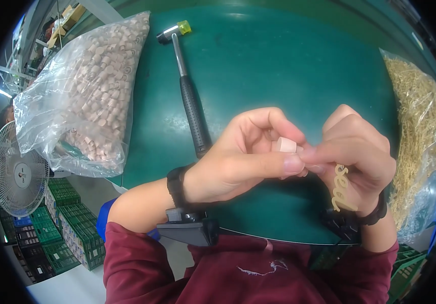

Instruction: The person picks up a gold-colored sign and a pink peg, then presses the sign into the front of a pink box and inserts the peg into the side. The person then places the completed box into a green crate and repeats the process.

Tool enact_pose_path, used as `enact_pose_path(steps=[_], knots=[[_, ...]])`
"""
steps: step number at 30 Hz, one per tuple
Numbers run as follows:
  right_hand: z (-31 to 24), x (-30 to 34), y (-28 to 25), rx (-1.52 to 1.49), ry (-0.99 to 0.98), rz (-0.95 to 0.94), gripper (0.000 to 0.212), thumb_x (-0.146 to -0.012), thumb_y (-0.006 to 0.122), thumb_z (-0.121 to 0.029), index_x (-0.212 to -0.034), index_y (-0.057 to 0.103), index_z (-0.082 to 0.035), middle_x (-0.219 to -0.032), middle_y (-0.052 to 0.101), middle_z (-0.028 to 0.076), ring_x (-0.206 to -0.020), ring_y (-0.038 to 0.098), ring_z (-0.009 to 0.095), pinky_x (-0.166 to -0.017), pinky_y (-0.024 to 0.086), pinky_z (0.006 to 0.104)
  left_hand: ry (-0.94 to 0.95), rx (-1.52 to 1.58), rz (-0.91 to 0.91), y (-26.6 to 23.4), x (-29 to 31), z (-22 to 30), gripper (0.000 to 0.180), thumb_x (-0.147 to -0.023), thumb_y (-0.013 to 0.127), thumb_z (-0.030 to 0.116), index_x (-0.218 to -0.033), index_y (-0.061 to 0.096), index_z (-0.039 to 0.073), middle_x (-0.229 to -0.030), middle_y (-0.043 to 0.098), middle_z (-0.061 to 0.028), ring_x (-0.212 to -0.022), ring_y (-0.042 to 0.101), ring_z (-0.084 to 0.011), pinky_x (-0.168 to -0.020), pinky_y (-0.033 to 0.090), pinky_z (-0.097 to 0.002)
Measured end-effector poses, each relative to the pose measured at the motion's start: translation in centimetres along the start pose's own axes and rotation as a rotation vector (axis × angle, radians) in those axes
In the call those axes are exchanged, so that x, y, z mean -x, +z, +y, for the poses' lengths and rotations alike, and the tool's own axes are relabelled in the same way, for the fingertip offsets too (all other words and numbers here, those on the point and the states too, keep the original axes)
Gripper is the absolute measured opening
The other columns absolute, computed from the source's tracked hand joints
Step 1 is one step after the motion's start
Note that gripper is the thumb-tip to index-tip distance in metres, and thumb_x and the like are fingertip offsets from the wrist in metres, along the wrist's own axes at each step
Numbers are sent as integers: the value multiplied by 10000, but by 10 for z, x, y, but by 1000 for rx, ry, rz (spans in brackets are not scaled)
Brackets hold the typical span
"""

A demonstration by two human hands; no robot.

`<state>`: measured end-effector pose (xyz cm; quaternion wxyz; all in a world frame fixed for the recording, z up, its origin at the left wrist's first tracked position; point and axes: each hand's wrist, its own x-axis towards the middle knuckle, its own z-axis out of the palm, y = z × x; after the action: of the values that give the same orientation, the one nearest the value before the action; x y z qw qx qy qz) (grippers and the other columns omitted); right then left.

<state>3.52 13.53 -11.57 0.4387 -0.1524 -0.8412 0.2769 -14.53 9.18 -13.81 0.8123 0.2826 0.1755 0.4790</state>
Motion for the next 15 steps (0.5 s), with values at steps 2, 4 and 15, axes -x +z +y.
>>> enact_pose_path(steps=[2,4,15], knots=[[-1,2,2,15,8,6,116,-704,685,8,-804,654,-43,-655,499,17,-575,439,141,-522,345,250,-30,-40,17,-2,0,-1,225,-768,628,6,-952,521,79,-895,549,-69,-785,537,-125,-649,424,-235],[-4,2,4,40,14,23,133,-698,671,31,-807,647,-42,-655,495,18,-577,435,146,-523,344,250,-10,-38,14,-2,-1,-2,223,-768,629,5,-952,524,77,-901,559,-76,-785,541,-124,-651,427,-233],[-6,8,11,-8,33,92,174,-684,625,82,-811,631,-37,-662,492,25,-579,427,154,-524,346,252,20,-84,5,-3,-1,-5,229,-769,626,-8,-960,525,69,-930,579,-101,-793,569,-139,-672,455,-241]])
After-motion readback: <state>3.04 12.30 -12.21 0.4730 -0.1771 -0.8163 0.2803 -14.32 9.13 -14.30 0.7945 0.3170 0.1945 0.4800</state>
